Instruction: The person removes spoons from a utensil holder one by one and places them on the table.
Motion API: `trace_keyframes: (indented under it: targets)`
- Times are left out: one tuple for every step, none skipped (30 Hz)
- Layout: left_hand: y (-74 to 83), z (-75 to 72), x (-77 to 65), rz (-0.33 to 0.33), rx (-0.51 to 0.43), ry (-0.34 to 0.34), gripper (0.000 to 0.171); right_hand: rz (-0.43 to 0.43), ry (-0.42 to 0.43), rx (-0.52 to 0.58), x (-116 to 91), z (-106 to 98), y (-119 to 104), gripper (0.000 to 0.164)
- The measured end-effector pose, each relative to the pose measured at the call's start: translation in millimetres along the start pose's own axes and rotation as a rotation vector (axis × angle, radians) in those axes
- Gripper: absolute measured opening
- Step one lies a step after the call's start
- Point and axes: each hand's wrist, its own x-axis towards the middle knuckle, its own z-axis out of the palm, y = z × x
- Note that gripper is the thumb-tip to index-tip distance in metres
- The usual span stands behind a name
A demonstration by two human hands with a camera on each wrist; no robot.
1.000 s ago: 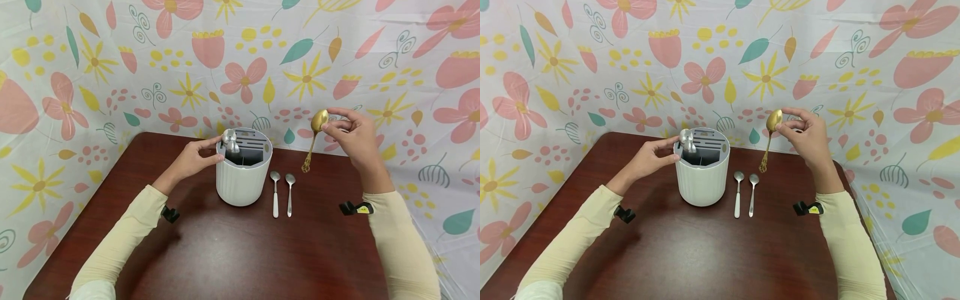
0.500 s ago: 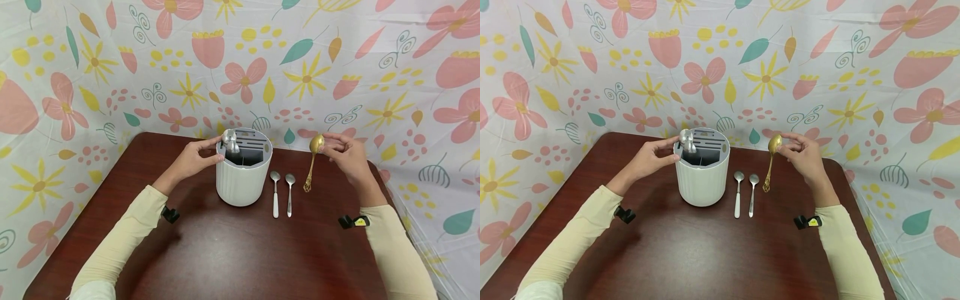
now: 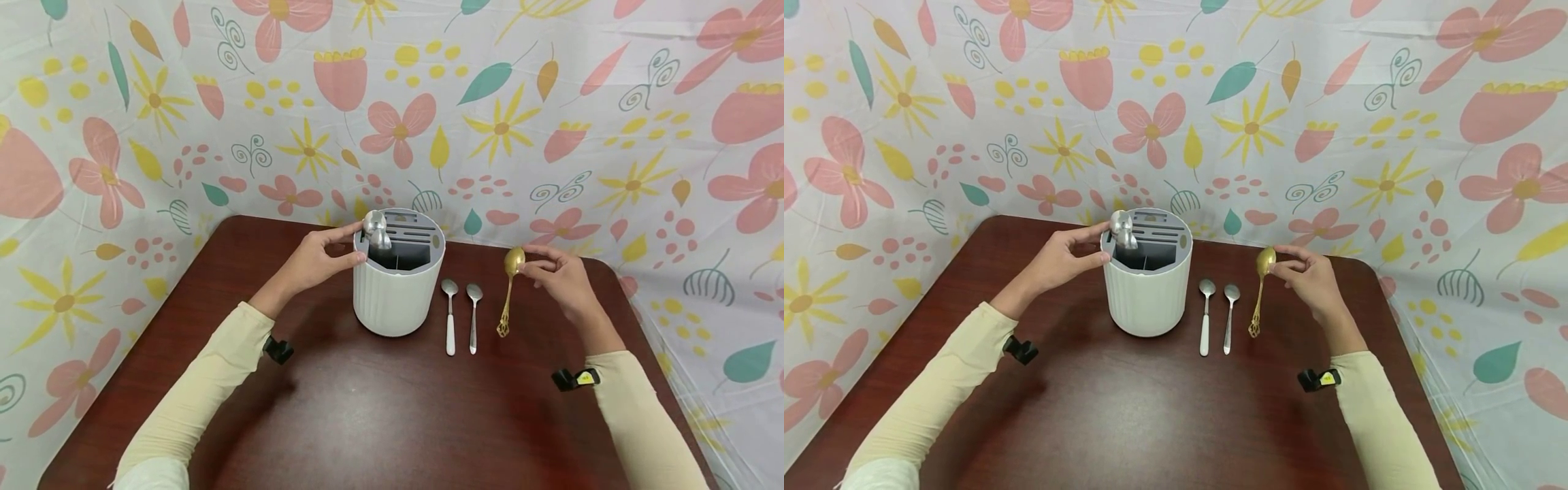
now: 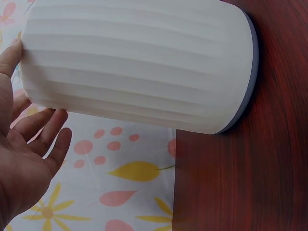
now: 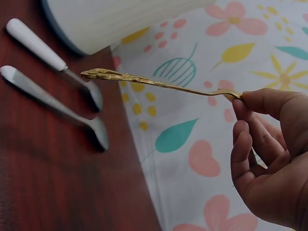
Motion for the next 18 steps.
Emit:
trace_keyframes:
  targets:
    - [-0.1,-0.2,0.0,0.0,-0.002,0.0,0.061,0.003,-0.009,-0.006,-0.5,0.4,2.9,0.049]
    - [-0.1,-0.5,-0.2,-0.001,-0.002,0.0,0.061,0.007,-0.014,-0.011,-0.7,1.1,5.9,0.049]
    - [0.0,-0.8,-0.4,-0.002,-0.003,0.0,0.061,0.01,-0.023,-0.009,-0.8,1.5,9.0,0.05]
    - [0.2,-0.7,-0.5,-0.004,-0.005,0.0,0.061,0.015,-0.031,-0.005,-1.0,1.6,12.2,0.05]
    - [0.3,-0.8,-0.7,-0.004,-0.004,0.002,0.061,0.024,-0.034,-0.001,-1.1,2.2,15.2,0.05]
    - [0.5,-0.9,-0.8,-0.005,-0.003,0.002,0.061,0.033,-0.038,-0.001,-0.8,2.6,18.1,0.05]
    - [0.8,-0.9,-1.0,-0.005,-0.003,0.004,0.061,0.042,-0.041,0.003,-0.7,2.9,20.9,0.05]
    - [0.9,-1.0,-1.1,-0.006,-0.002,0.004,0.061,0.051,-0.042,0.003,-0.8,3.2,23.4,0.051]
    - [1.0,-1.0,-1.0,-0.005,-0.002,0.005,0.061,0.06,-0.042,-0.001,-1.0,3.3,25.9,0.051]
    - [1.1,-1.0,-1.0,-0.005,-0.001,0.004,0.061,0.068,-0.043,-0.007,-1.4,3.2,28.5,0.052]
    - [1.0,-1.0,-0.9,-0.005,-0.001,0.004,0.061,0.076,-0.045,-0.014,-2.0,3.1,30.9,0.052]
    - [0.9,-0.9,-0.8,-0.004,0.0,0.004,0.061,0.083,-0.047,-0.02,-2.7,2.9,33.3,0.053]
    - [0.8,-0.8,-0.8,-0.003,0.002,0.003,0.061,0.089,-0.048,-0.02,-3.5,2.7,35.6,0.053]
    - [0.6,-0.8,-0.7,-0.002,0.004,0.001,0.061,0.095,-0.05,-0.024,-4.2,2.4,37.8,0.053]
    - [0.5,-0.7,-0.7,-0.002,0.003,0.0,0.061,0.101,-0.052,-0.02,-4.9,2.1,39.9,0.053]
    - [0.3,-0.6,-0.7,0.0,0.002,-0.001,0.061,0.107,-0.055,-0.016,-5.4,1.8,42.0,0.053]
    - [0.2,-0.5,-0.7,0.002,0.001,-0.001,0.061,0.112,-0.057,-0.009,-5.7,1.7,44.0,0.052]
    - [0.0,-0.4,-0.7,0.004,0.001,0.0,0.061,0.118,-0.058,0.0,-6.0,1.5,45.9,0.052]
